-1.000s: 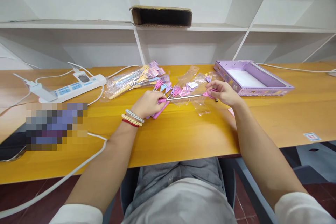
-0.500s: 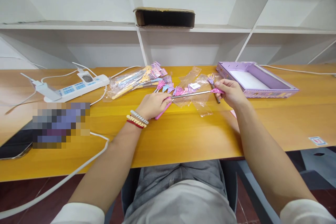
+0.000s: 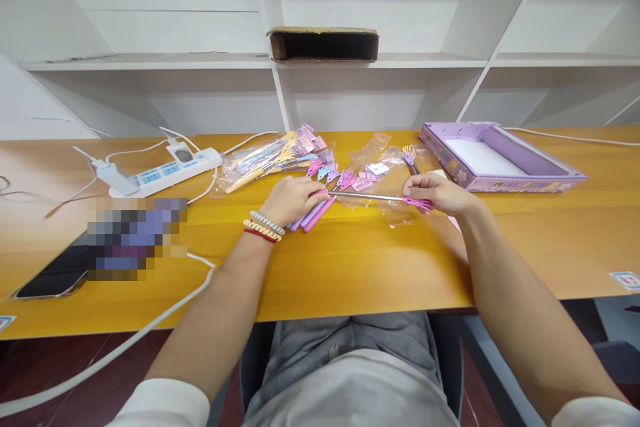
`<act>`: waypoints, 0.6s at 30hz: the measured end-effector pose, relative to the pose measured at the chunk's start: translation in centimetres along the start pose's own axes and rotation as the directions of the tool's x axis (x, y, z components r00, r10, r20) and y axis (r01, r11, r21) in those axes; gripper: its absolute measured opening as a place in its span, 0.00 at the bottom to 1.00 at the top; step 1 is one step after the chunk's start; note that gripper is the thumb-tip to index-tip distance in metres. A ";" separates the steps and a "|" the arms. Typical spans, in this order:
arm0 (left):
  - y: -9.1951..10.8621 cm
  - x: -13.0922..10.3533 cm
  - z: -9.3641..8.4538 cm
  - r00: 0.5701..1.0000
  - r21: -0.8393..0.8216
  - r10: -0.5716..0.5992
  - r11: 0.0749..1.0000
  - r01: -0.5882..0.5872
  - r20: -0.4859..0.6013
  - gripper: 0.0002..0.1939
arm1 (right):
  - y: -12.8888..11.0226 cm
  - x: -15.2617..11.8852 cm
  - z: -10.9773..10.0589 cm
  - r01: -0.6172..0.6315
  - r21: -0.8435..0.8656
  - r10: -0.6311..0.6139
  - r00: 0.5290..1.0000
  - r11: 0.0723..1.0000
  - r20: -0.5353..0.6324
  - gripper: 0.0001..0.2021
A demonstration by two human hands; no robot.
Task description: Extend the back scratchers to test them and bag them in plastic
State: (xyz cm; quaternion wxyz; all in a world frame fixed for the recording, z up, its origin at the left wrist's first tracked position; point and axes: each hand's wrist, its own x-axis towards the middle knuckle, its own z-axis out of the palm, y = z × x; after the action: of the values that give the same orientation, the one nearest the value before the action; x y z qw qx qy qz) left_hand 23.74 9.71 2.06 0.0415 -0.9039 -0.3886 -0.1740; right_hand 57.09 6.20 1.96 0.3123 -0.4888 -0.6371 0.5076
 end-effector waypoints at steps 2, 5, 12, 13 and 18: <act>0.0 -0.2 -0.1 1.000 0.010 -0.021 1.000 0.021 -0.007 0.19 | 0.0 0.3 0.6 0.021 -0.048 -0.021 1.000 0.999 0.000 0.14; 0.2 -0.3 -0.1 1.000 0.006 -0.020 1.000 0.020 0.003 0.20 | 0.0 0.6 1.1 0.038 -0.095 -0.041 0.999 0.995 -0.031 0.15; 1.1 -0.2 0.2 1.000 0.025 -0.008 1.000 0.007 0.020 0.18 | -0.1 0.8 1.9 0.049 -0.017 -0.051 0.991 0.999 -0.121 0.15; 1.1 -0.3 0.3 1.000 0.031 -0.010 0.999 0.010 0.011 0.18 | -0.1 0.9 2.1 0.049 -0.005 -0.049 0.990 0.999 -0.129 0.15; 0.9 -0.5 0.3 0.999 0.050 -0.017 0.999 0.019 -0.040 0.17 | 0.0 1.1 2.6 0.055 0.010 -0.053 0.990 0.998 -0.133 0.14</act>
State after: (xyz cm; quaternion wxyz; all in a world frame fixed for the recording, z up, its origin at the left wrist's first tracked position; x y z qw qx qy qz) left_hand 24.14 8.85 1.64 0.0703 -0.8953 -0.4002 -0.1826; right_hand 54.37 6.37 1.08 0.3711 -0.5019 -0.6244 0.4697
